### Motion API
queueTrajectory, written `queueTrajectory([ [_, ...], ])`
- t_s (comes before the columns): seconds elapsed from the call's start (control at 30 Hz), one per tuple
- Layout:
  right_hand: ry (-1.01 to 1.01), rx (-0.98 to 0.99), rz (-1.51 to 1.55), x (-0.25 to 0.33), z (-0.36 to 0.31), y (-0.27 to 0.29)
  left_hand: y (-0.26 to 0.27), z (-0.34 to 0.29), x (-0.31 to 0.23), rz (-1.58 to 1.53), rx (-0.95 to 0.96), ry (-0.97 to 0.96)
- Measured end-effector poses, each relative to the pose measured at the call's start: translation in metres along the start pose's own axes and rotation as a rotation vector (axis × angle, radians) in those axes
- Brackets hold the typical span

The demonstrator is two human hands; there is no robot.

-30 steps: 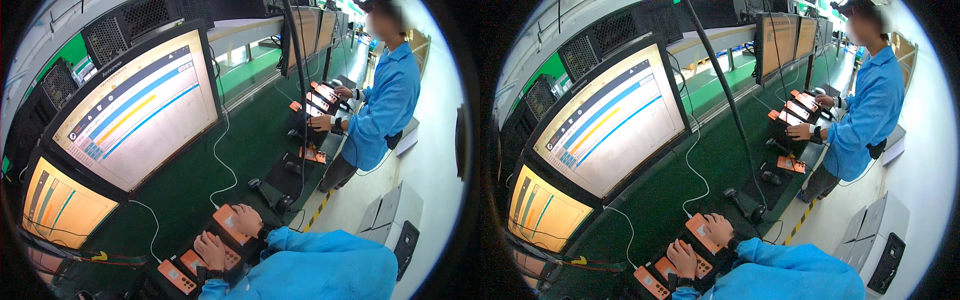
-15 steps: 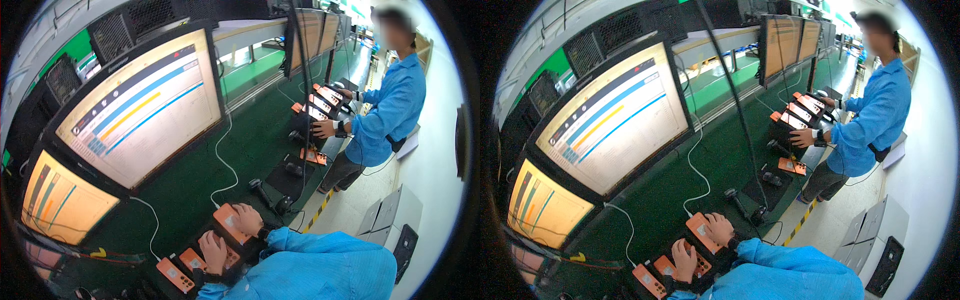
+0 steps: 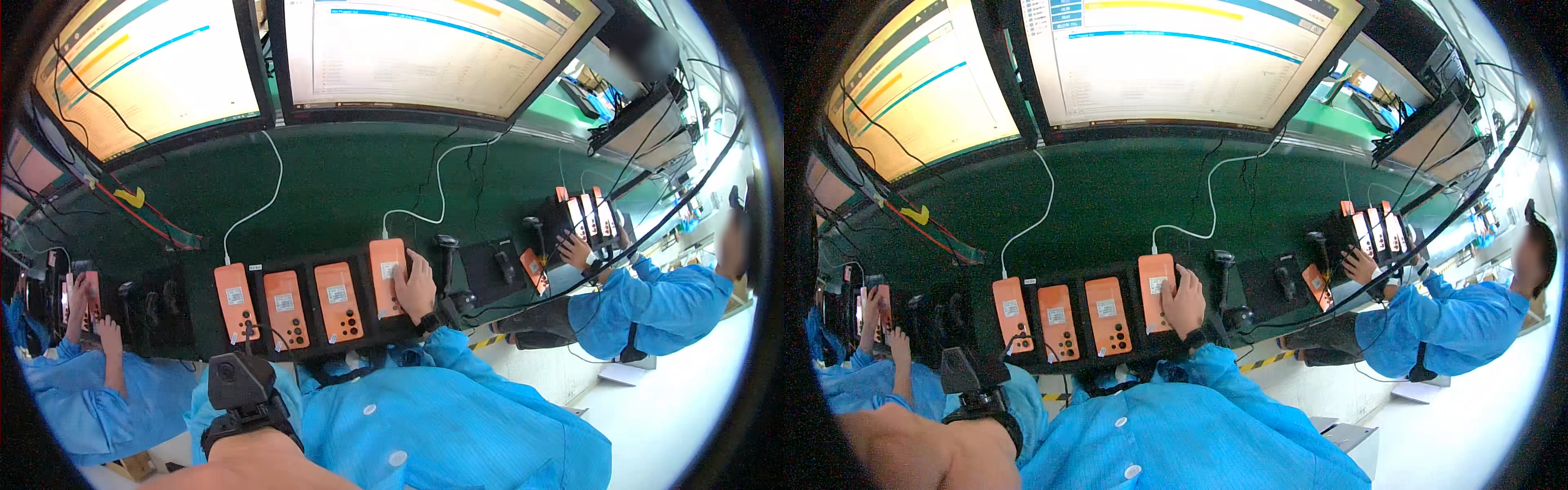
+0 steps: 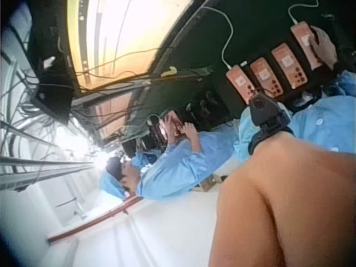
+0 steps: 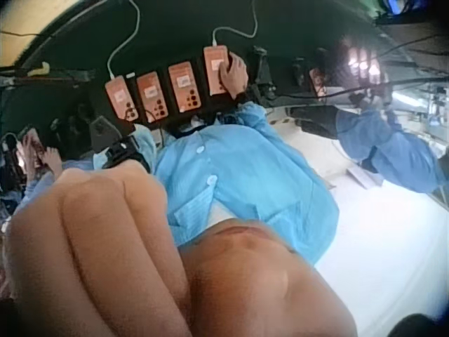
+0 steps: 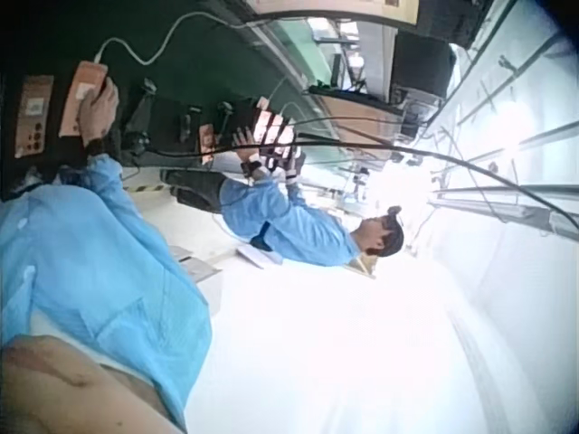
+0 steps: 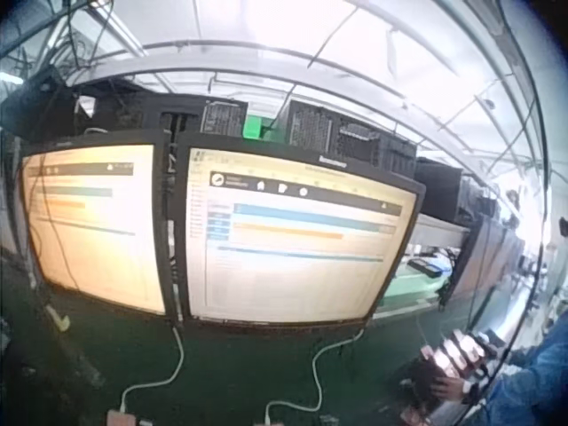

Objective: Scanning barcodes on mobile phones and organizing them on a testing bench in an electronics factory.

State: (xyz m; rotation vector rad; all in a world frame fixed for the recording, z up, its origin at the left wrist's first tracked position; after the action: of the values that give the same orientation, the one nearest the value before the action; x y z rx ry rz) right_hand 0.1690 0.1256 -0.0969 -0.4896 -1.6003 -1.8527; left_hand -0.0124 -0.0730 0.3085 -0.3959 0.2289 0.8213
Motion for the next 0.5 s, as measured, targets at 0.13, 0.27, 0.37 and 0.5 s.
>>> queueTrajectory([
  [0.13, -0.016, -0.003, -0.01, 0.002, 0.001, 0.001, 0.002, 0.001, 0.0, -0.071, -0.025, -0.002],
  [0.27, -0.024, -0.008, -0.006, 0.0, 0.002, 0.004, 0.005, 0.001, 0.003, -0.137, -0.048, 0.004],
  [0.37, -0.03, 0.002, -0.003, 0.0, 0.002, 0.003, 0.01, 0.0, 0.005, -0.187, -0.075, 0.007],
  [0.5, -0.065, 0.036, 0.021, 0.0, 0.001, 0.005, 0.01, -0.001, 0.001, -0.236, -0.097, -0.002],
])
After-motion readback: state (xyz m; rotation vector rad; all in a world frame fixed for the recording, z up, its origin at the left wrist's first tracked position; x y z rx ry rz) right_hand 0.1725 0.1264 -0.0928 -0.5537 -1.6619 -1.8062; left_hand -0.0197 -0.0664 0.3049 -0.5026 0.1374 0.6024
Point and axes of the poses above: each hand's wrist, its own z-axis towards the middle knuckle, its own y-axis out of the back of the hand, x = y × z, the point moved 6 cm from there along z, towards the middle knuckle, and after that the axes turned 3 degrees about z, right-handed, at the moved point
